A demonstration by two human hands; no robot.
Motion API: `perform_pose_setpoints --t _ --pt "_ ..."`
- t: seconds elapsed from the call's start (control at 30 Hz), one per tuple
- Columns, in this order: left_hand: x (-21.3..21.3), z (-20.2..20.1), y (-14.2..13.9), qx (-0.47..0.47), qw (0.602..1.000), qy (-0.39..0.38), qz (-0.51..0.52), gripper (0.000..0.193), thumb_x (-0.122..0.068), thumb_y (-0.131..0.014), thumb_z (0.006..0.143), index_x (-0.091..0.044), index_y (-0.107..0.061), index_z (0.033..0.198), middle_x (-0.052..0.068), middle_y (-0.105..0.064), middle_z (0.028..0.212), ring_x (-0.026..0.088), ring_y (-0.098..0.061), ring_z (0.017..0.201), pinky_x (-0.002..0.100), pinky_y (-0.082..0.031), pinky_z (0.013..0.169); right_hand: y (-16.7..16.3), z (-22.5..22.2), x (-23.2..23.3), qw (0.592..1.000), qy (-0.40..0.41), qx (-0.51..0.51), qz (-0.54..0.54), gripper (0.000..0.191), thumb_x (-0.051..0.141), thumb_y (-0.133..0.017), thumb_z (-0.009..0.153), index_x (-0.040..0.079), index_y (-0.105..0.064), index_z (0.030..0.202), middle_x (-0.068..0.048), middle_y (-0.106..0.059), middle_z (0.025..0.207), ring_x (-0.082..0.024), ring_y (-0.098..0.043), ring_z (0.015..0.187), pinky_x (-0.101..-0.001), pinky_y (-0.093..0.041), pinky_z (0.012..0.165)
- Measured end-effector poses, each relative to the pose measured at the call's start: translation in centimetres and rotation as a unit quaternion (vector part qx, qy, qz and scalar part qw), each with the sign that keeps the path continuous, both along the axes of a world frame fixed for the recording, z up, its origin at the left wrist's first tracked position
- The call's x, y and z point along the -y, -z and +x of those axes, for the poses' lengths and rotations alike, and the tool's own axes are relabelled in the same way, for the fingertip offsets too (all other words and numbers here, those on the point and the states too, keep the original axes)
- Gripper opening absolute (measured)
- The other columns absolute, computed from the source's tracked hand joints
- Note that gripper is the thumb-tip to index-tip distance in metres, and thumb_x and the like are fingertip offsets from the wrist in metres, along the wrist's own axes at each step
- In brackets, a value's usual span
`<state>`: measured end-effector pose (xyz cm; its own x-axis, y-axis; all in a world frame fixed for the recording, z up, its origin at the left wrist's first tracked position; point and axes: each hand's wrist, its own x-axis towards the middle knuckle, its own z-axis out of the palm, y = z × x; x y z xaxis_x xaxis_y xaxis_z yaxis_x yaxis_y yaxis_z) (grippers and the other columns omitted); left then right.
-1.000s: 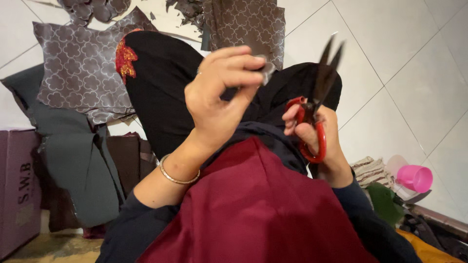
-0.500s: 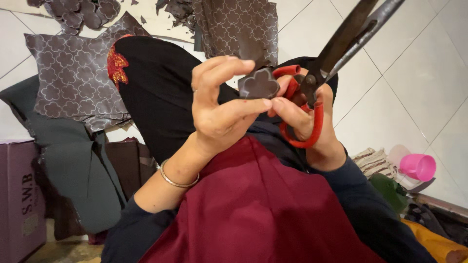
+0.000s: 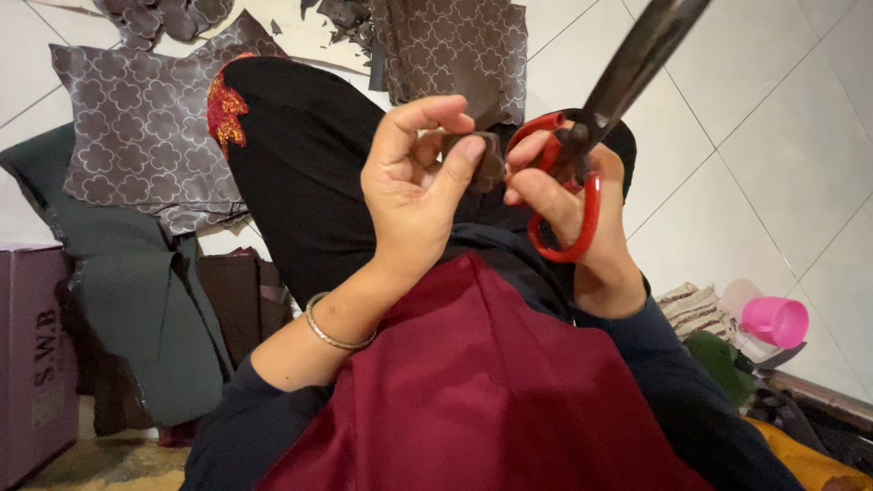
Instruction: The person sits cross-legged and uses red-handled scissors to cut flower-shaped pieces from a brown patterned fabric. They repeatedly trim the edges of each shape and place the cut pieces aside.
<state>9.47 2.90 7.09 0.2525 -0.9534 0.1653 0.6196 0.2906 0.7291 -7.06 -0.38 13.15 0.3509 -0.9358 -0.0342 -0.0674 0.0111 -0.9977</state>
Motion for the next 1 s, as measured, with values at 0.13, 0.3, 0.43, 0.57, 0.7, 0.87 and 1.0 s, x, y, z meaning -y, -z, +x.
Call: perform_pose_setpoints --t 0.13,0.3,0.43,0.57,0.7,0.87,1.0 --pt "0.3 -0.2 -0.7 -0.009 1.0 -0.001 -0.001 0.033 0.01 -0.07 0.105 0.001 -0.056 0.132 0.005 -0.06 0.118 0.008 -0.063 0.104 0.022 -0.056 0.096 0.6 0.5 -0.1 0.996 -0.014 -0.073 -0.059 0.016 0.009 -0.077 0.097 0.001 -0.064 0.103 -0.004 -0.066 0.093 -0.008 -0.062 0.082 -0.023 -0.049 0.074" --pt "0.6 1.4 -1.0 -0.072 0.989 0.127 0.032 0.045 0.003 -0.072 0.097 -0.003 -0.054 0.138 0.006 -0.063 0.119 0.01 -0.064 0.107 0.025 -0.056 0.099 1.3 0.0 0.4 0.997 -0.006 -0.049 -0.051 0.015 0.011 -0.076 0.098 0.003 -0.064 0.101 -0.002 -0.067 0.09 -0.006 -0.063 0.075 -0.0218 -0.048 0.071" --pt "1.6 2.3 -0.4 -0.053 0.976 0.191 0.093 0.026 -0.002 -0.072 0.101 0.003 -0.064 0.125 0.01 -0.071 0.112 0.013 -0.067 0.097 0.028 -0.057 0.088 2.2 -0.7 0.6 0.998 -0.004 -0.045 -0.032 0.02 0.013 -0.078 0.097 0.002 -0.063 0.106 -0.002 -0.067 0.092 -0.008 -0.063 0.081 -0.0222 -0.047 0.072" --pt "1.9 3.2 -0.1 -0.132 0.976 0.123 0.123 0.02 -0.004 -0.07 0.1 0.001 -0.063 0.118 0.008 -0.072 0.106 0.014 -0.071 0.094 0.033 -0.063 0.084 3.5 -1.9 0.7 0.994 -0.055 -0.077 -0.051 0.031 0.02 -0.081 0.095 0.003 -0.062 0.112 0.0 -0.061 0.098 -0.007 -0.06 0.088 -0.0236 -0.049 0.079" --pt "2.0 4.3 -0.2 -0.118 0.98 0.083 0.134 0.023 -0.003 -0.071 0.098 0.001 -0.063 0.119 0.008 -0.072 0.106 0.013 -0.07 0.092 0.032 -0.063 0.08 5.0 -3.0 -0.2 0.975 -0.071 -0.201 -0.063 0.032 0.028 -0.081 0.091 0.003 -0.064 0.102 0.001 -0.061 0.088 -0.005 -0.055 0.079 -0.0229 -0.046 0.07" --pt "2.1 4.6 -0.3 -0.115 0.983 0.074 0.124 0.027 -0.001 -0.073 0.096 0.001 -0.062 0.121 0.008 -0.073 0.108 0.013 -0.071 0.094 0.031 -0.063 0.08 5.8 -3.8 -1.4 0.965 -0.093 -0.244 -0.01 0.036 0.037 -0.083 0.085 0.004 -0.067 0.09 0.002 -0.058 0.073 -0.005 -0.05 0.068 -0.0233 -0.04 0.059" --pt "1.9 4.7 -0.3 -0.079 0.986 0.068 0.127 0.027 -0.002 -0.074 0.097 0.001 -0.063 0.122 0.008 -0.072 0.107 0.012 -0.071 0.092 0.03 -0.064 0.081 5.2 -4.4 -1.7 0.959 -0.117 -0.255 -0.029 0.042 0.041 -0.084 0.083 0.003 -0.066 0.088 0.003 -0.059 0.072 -0.004 -0.051 0.066 -0.0223 -0.041 0.058"
